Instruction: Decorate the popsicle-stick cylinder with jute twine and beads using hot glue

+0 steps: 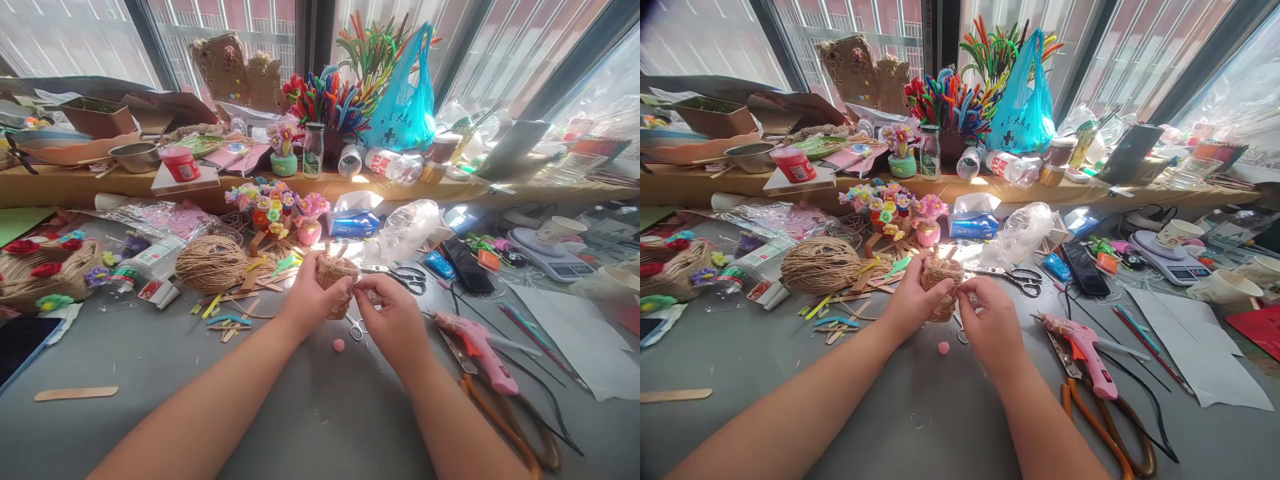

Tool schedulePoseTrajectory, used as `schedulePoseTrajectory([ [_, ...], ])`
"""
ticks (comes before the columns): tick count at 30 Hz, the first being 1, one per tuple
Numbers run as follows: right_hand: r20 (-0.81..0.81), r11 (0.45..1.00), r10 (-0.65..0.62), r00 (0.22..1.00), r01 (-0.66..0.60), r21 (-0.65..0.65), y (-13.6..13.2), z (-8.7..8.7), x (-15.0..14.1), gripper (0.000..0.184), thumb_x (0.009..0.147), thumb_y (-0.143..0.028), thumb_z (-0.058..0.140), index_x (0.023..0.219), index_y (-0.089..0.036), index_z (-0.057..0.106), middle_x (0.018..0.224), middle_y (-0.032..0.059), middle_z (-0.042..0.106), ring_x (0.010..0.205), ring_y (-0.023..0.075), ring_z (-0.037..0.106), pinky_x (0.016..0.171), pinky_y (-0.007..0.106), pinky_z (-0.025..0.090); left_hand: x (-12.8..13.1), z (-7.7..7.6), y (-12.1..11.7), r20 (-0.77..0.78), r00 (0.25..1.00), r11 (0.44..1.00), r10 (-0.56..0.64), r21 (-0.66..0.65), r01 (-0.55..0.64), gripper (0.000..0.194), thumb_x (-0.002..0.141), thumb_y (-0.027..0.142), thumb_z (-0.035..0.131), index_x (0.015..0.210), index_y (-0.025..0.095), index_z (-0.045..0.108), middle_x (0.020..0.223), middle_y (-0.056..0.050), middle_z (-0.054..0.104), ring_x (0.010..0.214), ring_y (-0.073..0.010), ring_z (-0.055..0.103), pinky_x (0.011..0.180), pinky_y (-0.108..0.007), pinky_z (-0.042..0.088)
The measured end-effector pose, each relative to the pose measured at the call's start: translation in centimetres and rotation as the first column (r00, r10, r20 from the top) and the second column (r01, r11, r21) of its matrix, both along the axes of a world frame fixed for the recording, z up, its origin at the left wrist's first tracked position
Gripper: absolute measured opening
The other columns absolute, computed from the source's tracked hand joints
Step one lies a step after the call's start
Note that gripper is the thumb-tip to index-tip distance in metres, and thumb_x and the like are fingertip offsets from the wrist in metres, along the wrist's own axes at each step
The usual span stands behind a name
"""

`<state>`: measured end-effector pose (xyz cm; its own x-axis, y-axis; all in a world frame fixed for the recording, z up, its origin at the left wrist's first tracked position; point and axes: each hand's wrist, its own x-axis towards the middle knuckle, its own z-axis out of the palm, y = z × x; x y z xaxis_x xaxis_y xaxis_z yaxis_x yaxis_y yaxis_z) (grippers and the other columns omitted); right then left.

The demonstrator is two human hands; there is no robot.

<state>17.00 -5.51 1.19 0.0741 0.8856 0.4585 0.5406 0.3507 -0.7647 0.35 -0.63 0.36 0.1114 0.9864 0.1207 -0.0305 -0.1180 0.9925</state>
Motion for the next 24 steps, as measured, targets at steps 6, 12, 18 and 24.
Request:
schedulePoseTrajectory([
  [6, -0.112, 0.999, -0.023, 0.993, 0.019, -0.039, 0.1, 0.2, -0.2, 0.008, 0.090, -0.023, 0.069, 0.083, -0.025, 0.070, 0.086, 0.0030, 0.072, 0.082, 0.0224, 0.067, 0.065, 0.031, 0.053, 0.0, 0.1, 0.4, 0.142, 0.989, 0.993, -0.052, -0.099, 0.066, 0.055, 0.077, 0.041, 0.091, 0.121, 0.025, 0.063, 0.111, -0.005, 0.075, 0.102, -0.0256, 0.071, 0.091, -0.038, 0.053],
  [12, -0.561, 0.984, -0.178, 0.808, 0.145, -0.104, 0.4, 0.1, 0.7, 0.019, 0.097, -0.043, 0.073, 0.100, -0.024, 0.070, 0.077, -0.0017, 0.065, 0.067, 0.0158, 0.062, 0.061, 0.029, 0.051, -0.2, -0.2, 1.4, 0.365, 0.931, 0.960, -0.034, -0.246, 0.132, 0.052, 0.086, 0.058, 0.078, 0.123, 0.026, 0.062, 0.116, -0.006, 0.076, 0.101, -0.0245, 0.075, 0.087, -0.038, 0.061],
  [18, -0.772, 0.979, -0.199, 0.603, 0.094, -0.179, 1.9, -0.9, 1.2, 0.036, 0.086, -0.053, 0.082, 0.101, -0.022, 0.074, 0.093, 0.0043, 0.073, 0.070, 0.0162, 0.066, 0.060, 0.030, 0.054, -0.6, 0.4, 1.4, 0.466, 0.883, 0.935, -0.051, -0.290, 0.207, 0.051, 0.077, 0.047, 0.087, 0.117, 0.024, 0.067, 0.100, -0.002, 0.078, 0.088, -0.0209, 0.075, 0.079, -0.034, 0.062],
  [24, -0.747, 0.977, -0.178, 0.640, 0.028, -0.209, 2.0, -1.6, 0.6, 0.032, 0.091, -0.052, 0.076, 0.104, -0.022, 0.077, 0.089, 0.0030, 0.070, 0.066, 0.0151, 0.061, 0.057, 0.028, 0.049, -0.7, 1.3, 1.0, 0.502, 0.858, 0.927, -0.107, -0.262, 0.269, 0.046, 0.078, 0.038, 0.084, 0.119, 0.023, 0.069, 0.103, -0.005, 0.079, 0.097, -0.0256, 0.076, 0.079, -0.036, 0.062],
])
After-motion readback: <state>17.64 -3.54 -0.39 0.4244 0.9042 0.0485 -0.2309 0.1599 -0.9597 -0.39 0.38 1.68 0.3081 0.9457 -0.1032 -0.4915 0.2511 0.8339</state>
